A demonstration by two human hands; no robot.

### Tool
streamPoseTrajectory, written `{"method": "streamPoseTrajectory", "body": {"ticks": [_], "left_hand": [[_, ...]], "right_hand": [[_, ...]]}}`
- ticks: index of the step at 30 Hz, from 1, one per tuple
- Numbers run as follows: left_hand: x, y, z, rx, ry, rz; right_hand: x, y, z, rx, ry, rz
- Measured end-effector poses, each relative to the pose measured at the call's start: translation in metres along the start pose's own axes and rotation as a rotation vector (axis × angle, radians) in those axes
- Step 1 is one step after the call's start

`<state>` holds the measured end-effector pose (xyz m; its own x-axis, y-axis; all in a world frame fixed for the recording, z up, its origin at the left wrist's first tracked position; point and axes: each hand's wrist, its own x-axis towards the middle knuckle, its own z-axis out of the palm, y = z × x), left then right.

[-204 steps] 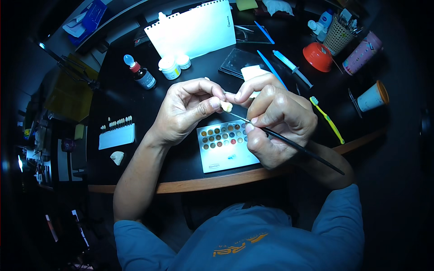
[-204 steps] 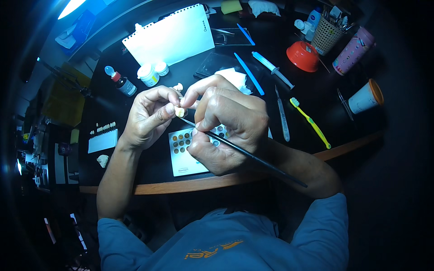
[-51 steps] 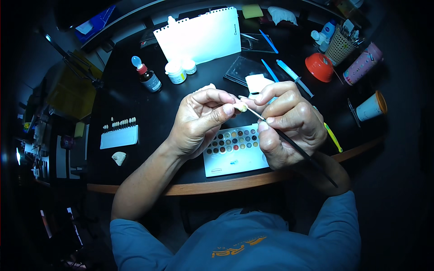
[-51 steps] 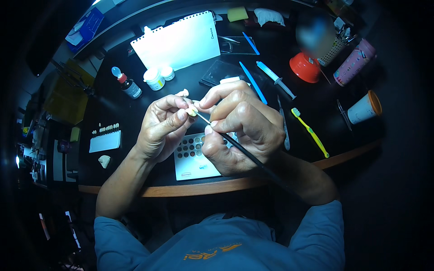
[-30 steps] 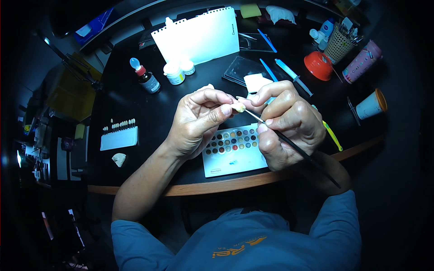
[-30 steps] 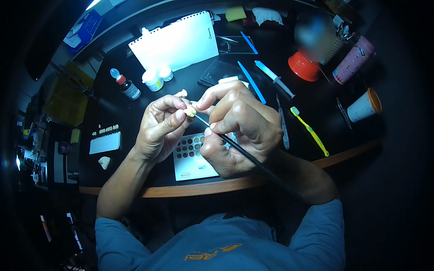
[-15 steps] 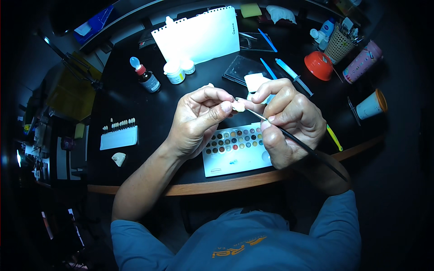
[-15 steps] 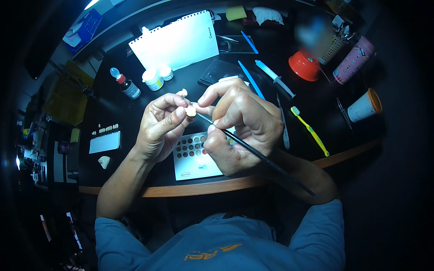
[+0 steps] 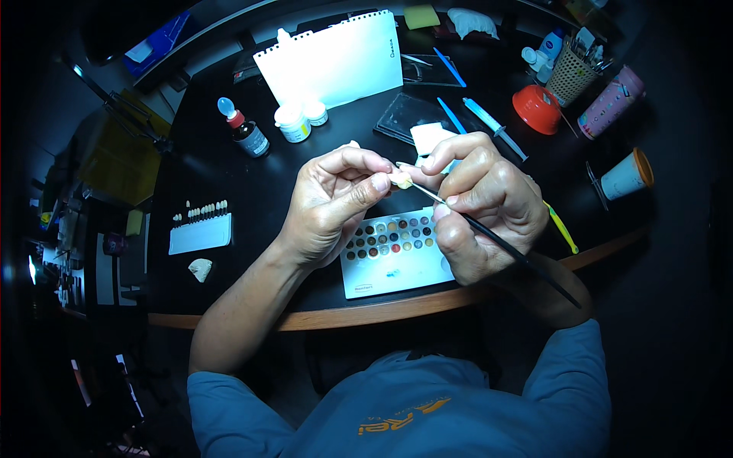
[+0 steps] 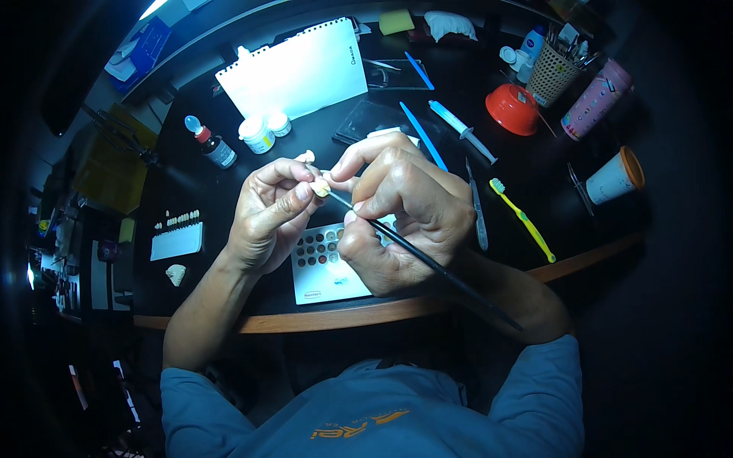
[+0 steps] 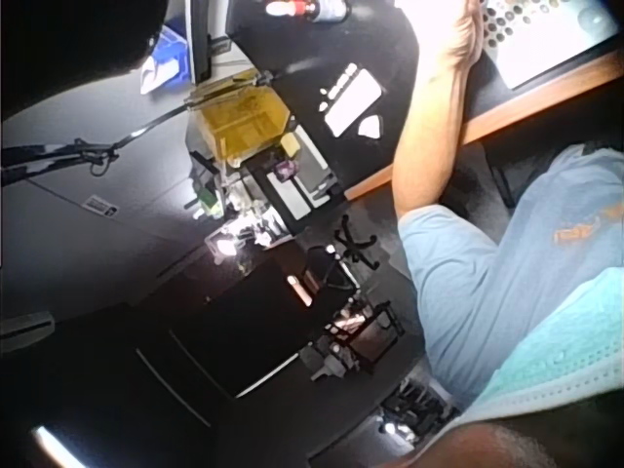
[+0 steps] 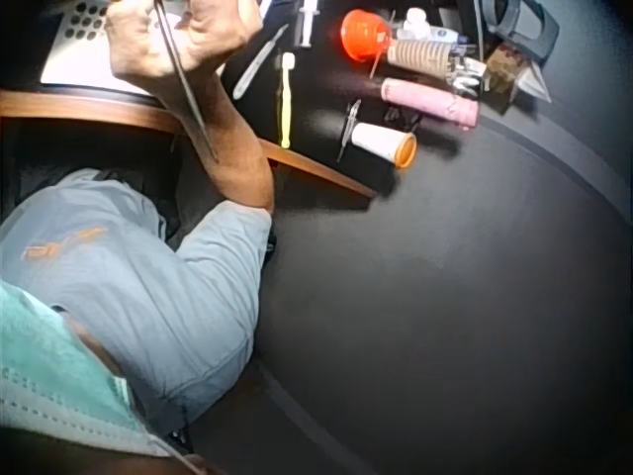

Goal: The person holds an artificial tooth and applies pigment to it using a fine brush, repeatedly dipping the brush into wells on a color palette tray.

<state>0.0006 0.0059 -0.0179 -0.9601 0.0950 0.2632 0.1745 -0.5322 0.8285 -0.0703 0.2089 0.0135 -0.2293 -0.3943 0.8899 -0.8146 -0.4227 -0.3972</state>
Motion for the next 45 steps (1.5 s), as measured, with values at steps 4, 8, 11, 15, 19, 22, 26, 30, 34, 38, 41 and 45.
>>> {"method": "streamPoseTrajectory", "body": {"ticks": [4, 8, 11, 15, 19, 22, 26, 30, 34, 38, 41, 45], "left_hand": [[0.0011, 0.0001, 0.0037, -0.007, -0.007, 0.015], [0.0005, 0.0, 0.0036, -0.012, 0.002, 0.02], [0.0004, 0.0, 0.0021, -0.008, -0.004, 0.017], [0.0002, 0.0002, 0.0039, -0.015, 0.005, 0.014], [0.0009, 0.0008, 0.0043, -0.018, -0.001, 0.021], [0.0016, 0.0019, 0.0061, -0.016, -0.008, 0.009], [0.0007, 0.0026, 0.0073, -0.028, 0.004, 0.006], [-0.0003, 0.0009, 0.0025, -0.003, 0.012, 0.002], [0.0008, 0.0015, 0.0043, -0.031, 0.006, -0.006], [0.0007, 0.002, 0.0047, -0.022, 0.009, 0.001], [-0.0002, 0.001, 0.0023, -0.02, 0.008, 0.001], [0.0005, -0.0001, 0.0032, -0.031, -0.005, 0.012]], "right_hand": [[0.0009, -0.002, -0.0012, -0.01, -0.011, -0.004], [-0.0002, -0.0012, 0.0005, -0.012, -0.007, 0.016], [-0.0005, 0.0005, -0.0004, -0.013, -0.005, 0.001], [0.0016, -0.0029, -0.002, 0.0, -0.014, -0.018], [0.0012, -0.0021, -0.0011, -0.03, -0.032, -0.01], [0.0019, -0.0034, -0.0024, -0.039, -0.031, -0.013], [0.0008, -0.0021, -0.0018, -0.037, -0.038, -0.017], [0.0021, -0.0023, -0.0017, -0.044, -0.039, -0.018], [0.001, -0.0034, -0.0028, -0.042, -0.034, -0.007], [0.0005, -0.0027, -0.0018, -0.047, -0.028, 0.0], [0.0004, -0.0016, -0.0019, -0.042, -0.031, -0.006], [0.0001, -0.0026, -0.0029, -0.038, -0.036, -0.013]]}}
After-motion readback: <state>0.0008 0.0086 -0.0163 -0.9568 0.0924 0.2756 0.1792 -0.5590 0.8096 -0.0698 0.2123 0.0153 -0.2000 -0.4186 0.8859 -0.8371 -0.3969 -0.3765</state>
